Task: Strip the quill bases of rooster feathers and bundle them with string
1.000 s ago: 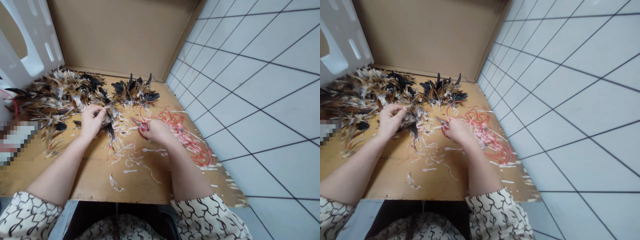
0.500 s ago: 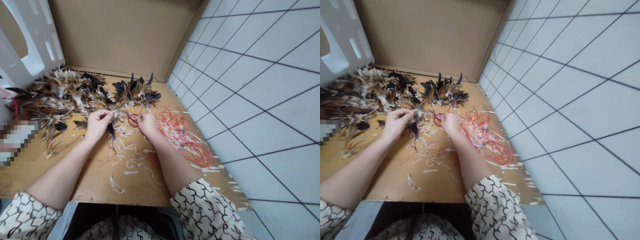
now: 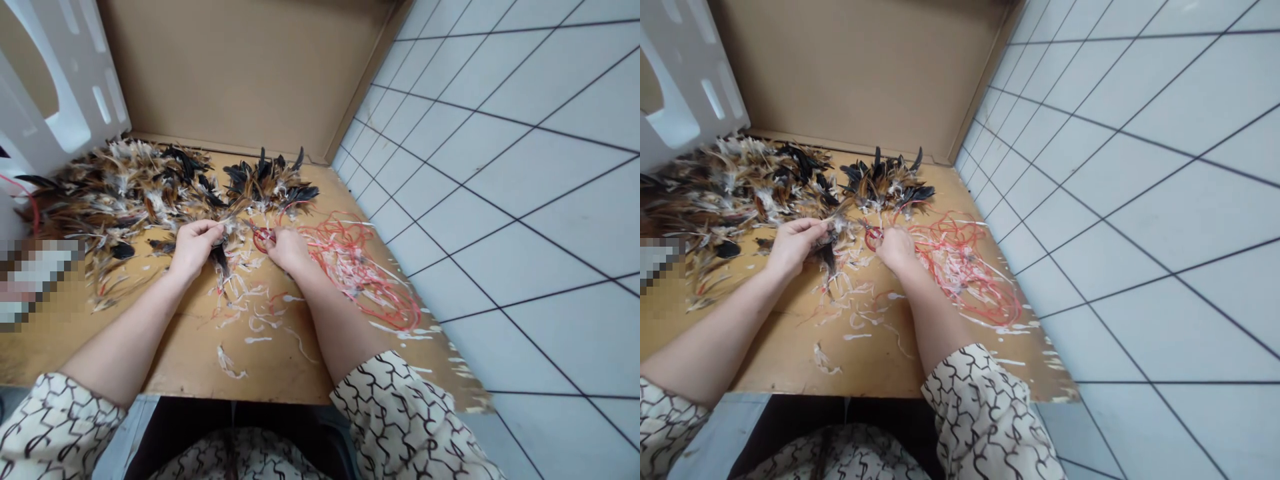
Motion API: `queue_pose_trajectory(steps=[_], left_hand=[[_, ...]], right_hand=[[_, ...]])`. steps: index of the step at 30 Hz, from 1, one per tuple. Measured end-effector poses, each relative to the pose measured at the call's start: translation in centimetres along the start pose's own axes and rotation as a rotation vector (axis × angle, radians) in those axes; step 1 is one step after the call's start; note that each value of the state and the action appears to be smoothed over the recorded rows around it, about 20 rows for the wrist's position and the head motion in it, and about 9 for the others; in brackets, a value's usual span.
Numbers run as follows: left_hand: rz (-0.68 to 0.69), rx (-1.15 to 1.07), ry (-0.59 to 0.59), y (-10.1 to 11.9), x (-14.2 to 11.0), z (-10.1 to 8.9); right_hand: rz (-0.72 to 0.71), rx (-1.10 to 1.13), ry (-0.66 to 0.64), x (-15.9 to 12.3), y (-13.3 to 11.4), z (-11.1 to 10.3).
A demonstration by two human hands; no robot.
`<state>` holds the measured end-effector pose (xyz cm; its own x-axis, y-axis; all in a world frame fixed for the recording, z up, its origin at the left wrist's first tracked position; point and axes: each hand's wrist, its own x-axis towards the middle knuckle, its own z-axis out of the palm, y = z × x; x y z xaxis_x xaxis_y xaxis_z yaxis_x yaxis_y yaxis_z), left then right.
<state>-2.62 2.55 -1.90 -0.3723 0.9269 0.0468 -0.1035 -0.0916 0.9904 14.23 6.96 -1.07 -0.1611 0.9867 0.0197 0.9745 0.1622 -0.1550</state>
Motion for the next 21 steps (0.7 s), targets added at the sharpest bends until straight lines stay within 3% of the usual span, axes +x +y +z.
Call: queue_pose_trajectory(steps=[5,11,14,17,21], left_hand=[[-0.014,-0.043,0.002,1.0,0.0,0.6],[-0.173,-0.167,-0.062,2.1,-0.2,2.3],[-0.254,-0.236,-0.087,1.7,-0.7,3.1],[-0.307,-0.290,-0.130,0.9,-1.3,3.7],[-0.326,-0.361,-0.202,0.1,-1.7,3.8]], right_hand=[[0.082,0.079,0.009,0.9,-0.3,1.0],[0.102,0.123,0.056,0.8,-0.2,0.6],[0.105,0.158,0.184,0.3,-0.2,-0.2],[0.062,0.519,0.250,-0.1,-0.8,-0.3],[-0.002,1.300,-0.022,-0.9,-2.4,0.9]])
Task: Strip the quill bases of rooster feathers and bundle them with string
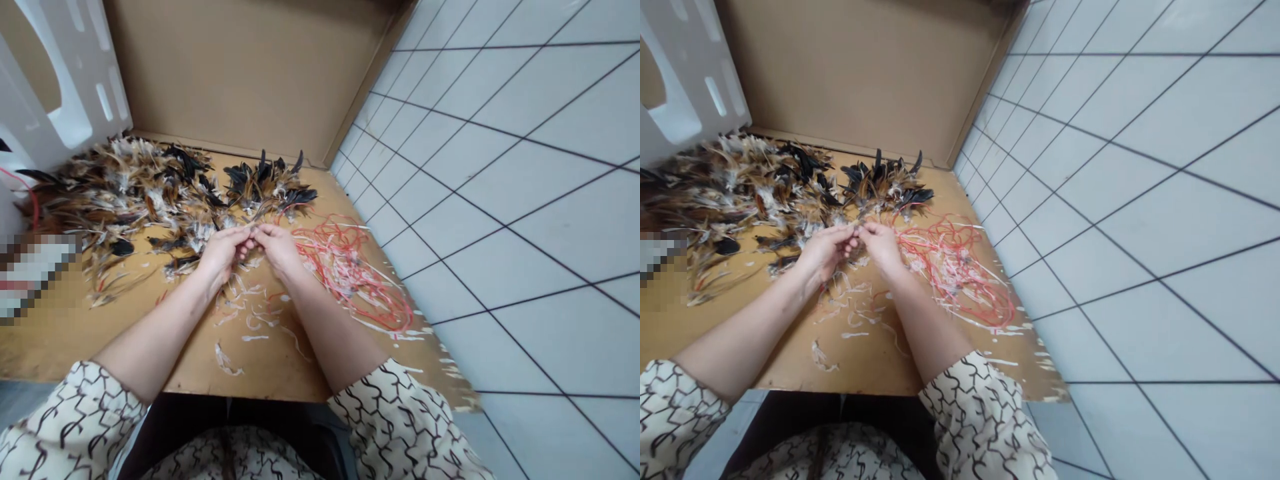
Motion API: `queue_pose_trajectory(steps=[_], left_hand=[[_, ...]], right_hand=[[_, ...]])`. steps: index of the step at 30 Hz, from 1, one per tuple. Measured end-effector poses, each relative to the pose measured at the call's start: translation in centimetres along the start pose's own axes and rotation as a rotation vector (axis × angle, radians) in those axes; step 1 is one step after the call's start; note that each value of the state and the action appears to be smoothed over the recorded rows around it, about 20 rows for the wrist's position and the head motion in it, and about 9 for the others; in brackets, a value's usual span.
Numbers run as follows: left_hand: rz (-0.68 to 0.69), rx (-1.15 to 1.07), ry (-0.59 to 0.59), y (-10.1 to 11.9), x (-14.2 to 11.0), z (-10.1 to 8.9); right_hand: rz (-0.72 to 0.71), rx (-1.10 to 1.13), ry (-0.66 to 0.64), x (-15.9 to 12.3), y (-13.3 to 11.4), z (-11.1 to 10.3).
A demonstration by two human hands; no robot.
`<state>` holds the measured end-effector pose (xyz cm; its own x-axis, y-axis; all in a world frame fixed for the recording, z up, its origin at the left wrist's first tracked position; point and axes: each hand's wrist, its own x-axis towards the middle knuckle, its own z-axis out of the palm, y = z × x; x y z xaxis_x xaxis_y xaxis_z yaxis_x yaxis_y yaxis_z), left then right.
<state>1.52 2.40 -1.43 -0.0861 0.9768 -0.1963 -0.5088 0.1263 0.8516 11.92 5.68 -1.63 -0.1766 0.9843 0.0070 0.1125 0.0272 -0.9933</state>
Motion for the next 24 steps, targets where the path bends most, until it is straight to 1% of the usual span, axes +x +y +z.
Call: queue_pose_trajectory(steps=[1,3,5,11,15,18,24], left_hand=[[-0.003,-0.014,-0.011,0.0,0.0,-0.1],[-0.007,-0.033,-0.020,0.1,-0.1,-0.4],[-0.013,-0.035,-0.019,0.3,-0.1,-0.6],[-0.028,0.027,-0.019,-0.1,-0.1,-0.9],[-0.067,0.097,-0.015,-0.4,-0.1,-0.9],[-0.055,0.134,0.012,-0.4,-0.1,-0.9],[-0.039,0.128,0.032,-0.1,-0.2,-0.8]], right_hand=[[0.022,0.139,-0.032,-0.2,0.2,0.5],[0.059,0.338,-0.084,-0.7,0.4,1.1],[0.077,0.433,-0.101,-1.1,0.3,1.5],[0.065,0.420,-0.079,-1.5,0.4,1.7],[0.092,0.411,-0.014,-1.3,1.1,1.4],[0.079,0.388,0.037,-1.1,1.6,1.3],[0.044,0.406,0.027,-1.1,1.7,1.5]])
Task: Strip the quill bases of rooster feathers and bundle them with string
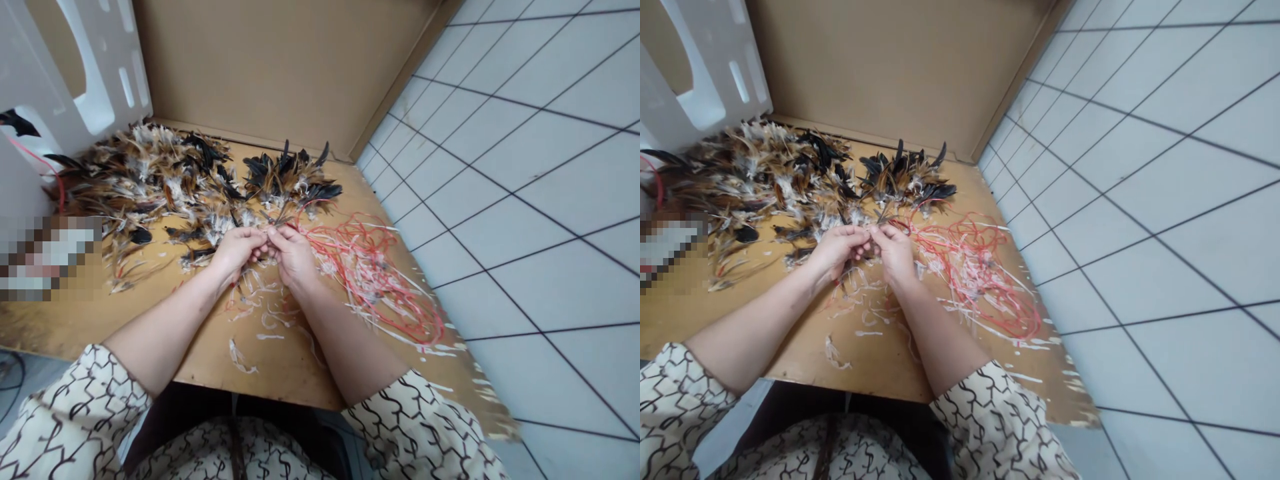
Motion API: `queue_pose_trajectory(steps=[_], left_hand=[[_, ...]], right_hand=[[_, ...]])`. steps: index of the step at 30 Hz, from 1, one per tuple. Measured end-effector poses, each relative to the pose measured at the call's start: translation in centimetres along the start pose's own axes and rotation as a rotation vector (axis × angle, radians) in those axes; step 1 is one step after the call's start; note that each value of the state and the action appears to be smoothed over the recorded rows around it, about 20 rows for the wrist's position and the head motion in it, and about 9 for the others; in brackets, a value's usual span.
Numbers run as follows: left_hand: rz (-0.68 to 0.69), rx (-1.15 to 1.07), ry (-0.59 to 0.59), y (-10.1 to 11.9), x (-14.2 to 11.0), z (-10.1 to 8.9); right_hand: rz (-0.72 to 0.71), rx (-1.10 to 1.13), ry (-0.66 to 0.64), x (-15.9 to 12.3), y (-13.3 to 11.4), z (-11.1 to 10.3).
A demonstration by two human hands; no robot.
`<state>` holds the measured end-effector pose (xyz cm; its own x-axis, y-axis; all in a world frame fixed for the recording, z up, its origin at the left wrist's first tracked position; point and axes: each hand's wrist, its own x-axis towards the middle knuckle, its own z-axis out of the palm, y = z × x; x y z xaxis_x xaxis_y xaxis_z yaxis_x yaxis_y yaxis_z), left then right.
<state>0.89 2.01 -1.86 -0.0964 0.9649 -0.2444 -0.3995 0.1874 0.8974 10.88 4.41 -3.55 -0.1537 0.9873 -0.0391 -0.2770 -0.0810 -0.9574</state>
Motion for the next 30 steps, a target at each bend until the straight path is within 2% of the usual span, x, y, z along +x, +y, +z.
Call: queue_pose_trajectory(steps=[8,16,24,30], left_hand=[[-0.026,0.009,-0.066,0.44,-0.26,-0.08],[-0.041,-0.021,-0.149,0.55,-0.08,-0.40],[-0.063,0.016,-0.082,0.56,-0.19,-0.27],[-0.021,0.039,-0.102,0.43,-0.30,-0.15]], right_hand=[[0.057,0.117,-0.025,-0.24,-0.55,-0.10],[0.038,0.108,-0.033,-0.29,-0.79,-0.60],[-0.126,-0.023,-0.021,-0.59,-0.68,-0.53],[-0.030,0.062,-0.023,-0.58,-0.33,-0.34]])
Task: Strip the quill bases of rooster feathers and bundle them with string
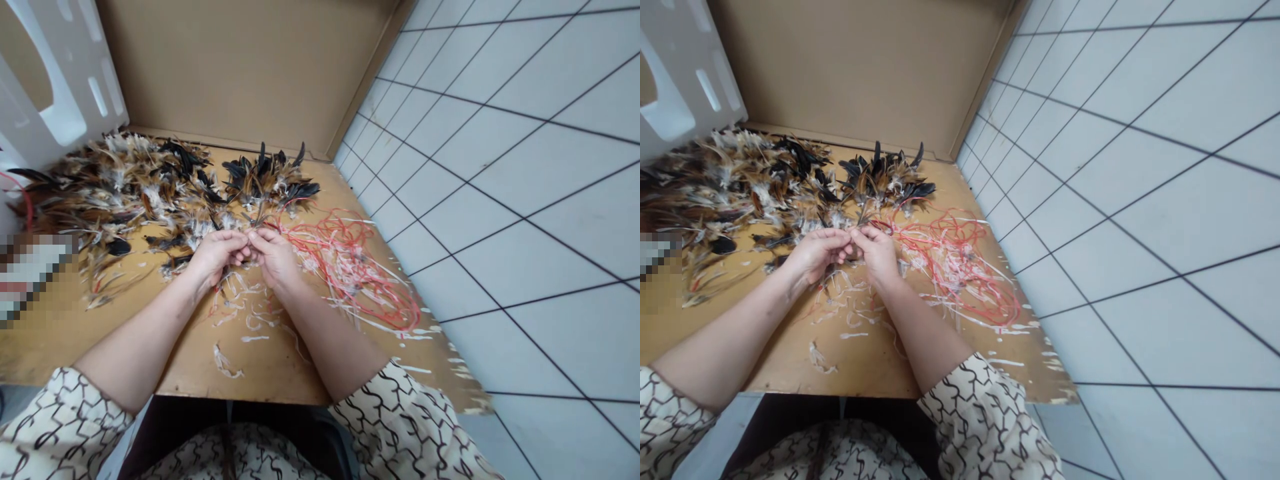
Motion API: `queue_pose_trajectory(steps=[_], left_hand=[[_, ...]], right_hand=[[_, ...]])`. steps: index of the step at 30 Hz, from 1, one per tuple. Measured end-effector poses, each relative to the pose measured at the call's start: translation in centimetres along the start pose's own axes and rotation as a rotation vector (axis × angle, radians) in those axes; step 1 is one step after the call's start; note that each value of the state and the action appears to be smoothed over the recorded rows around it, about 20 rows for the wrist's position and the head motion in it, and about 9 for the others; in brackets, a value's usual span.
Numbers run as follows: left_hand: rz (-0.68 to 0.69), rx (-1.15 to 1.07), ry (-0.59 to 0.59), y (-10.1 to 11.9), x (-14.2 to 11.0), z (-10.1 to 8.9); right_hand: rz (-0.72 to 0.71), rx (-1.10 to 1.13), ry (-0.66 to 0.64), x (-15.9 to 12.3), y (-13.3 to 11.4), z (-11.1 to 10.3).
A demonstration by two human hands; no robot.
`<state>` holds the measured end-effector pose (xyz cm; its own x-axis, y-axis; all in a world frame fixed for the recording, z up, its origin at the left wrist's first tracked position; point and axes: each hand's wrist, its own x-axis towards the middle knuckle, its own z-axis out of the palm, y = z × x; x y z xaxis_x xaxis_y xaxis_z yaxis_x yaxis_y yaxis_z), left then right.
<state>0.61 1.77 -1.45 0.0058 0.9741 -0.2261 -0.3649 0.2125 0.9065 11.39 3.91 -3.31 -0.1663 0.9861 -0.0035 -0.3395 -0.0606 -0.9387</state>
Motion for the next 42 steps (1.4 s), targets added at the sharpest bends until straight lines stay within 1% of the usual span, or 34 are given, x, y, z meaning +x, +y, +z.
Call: queue_pose_trajectory(steps=[4,6,7,10,11,13,16,19,21,23,25,27,29,31,34,38,40,42], left_hand=[[0.022,0.022,0.008,-0.1,0.1,0.0],[0.084,0.082,0.049,0.1,0.3,-0.4],[0.141,0.134,0.095,0.2,0.5,-0.7],[0.348,0.395,0.286,0.5,1.2,-1.9],[0.397,0.502,0.334,0.6,1.4,-2.3],[0.455,0.719,0.388,0.7,1.8,-2.8],[0.470,1.033,0.399,0.8,2.1,-2.8],[0.405,1.306,0.395,0.6,2.3,-2.2],[0.370,1.424,0.396,0.4,2.6,-1.9],[0.362,1.478,0.399,0.3,2.9,-1.9],[0.370,1.470,0.414,0.2,3.1,-2.1],[0.384,1.402,0.458,0.3,3.2,-2.6],[0.410,1.278,0.507,0.4,3.2,-3.0],[0.437,1.116,0.518,0.6,2.9,-3.5],[0.446,0.840,0.447,1.0,2.4,-3.7],[0.400,0.490,0.313,1.4,1.5,-3.2],[0.407,0.394,0.236,1.5,1.2,-2.8],[0.420,0.358,0.182,1.3,1.1,-2.5]], right_hand=[[0.073,0.078,-0.009,0.0,-0.1,0.1],[0.088,0.119,0.018,0.1,-0.3,0.1],[0.091,0.135,0.040,0.1,-0.4,0.1],[0.100,0.138,0.097,0.2,-0.5,0.0],[0.105,0.126,0.108,0.2,-0.5,0.0],[0.113,0.098,0.124,0.1,-0.2,0.1],[0.136,0.052,0.121,0.1,0.2,0.2],[0.160,0.026,0.101,0.1,0.5,0.3],[0.161,0.022,0.095,0.1,0.6,0.2],[0.160,0.010,0.093,0.2,0.7,0.2],[0.164,-0.006,0.087,0.3,0.8,0.1],[0.165,-0.015,0.078,0.3,0.9,0.0],[0.166,-0.014,0.076,0.3,1.0,0.0],[0.168,-0.006,0.087,0.3,1.0,0.0],[0.177,0.022,0.091,0.1,0.7,0.1],[0.197,0.059,0.089,-0.1,-0.1,0.2],[0.199,0.069,0.089,-0.2,-0.4,0.3],[0.193,0.072,0.073,-0.3,-0.5,0.4]])
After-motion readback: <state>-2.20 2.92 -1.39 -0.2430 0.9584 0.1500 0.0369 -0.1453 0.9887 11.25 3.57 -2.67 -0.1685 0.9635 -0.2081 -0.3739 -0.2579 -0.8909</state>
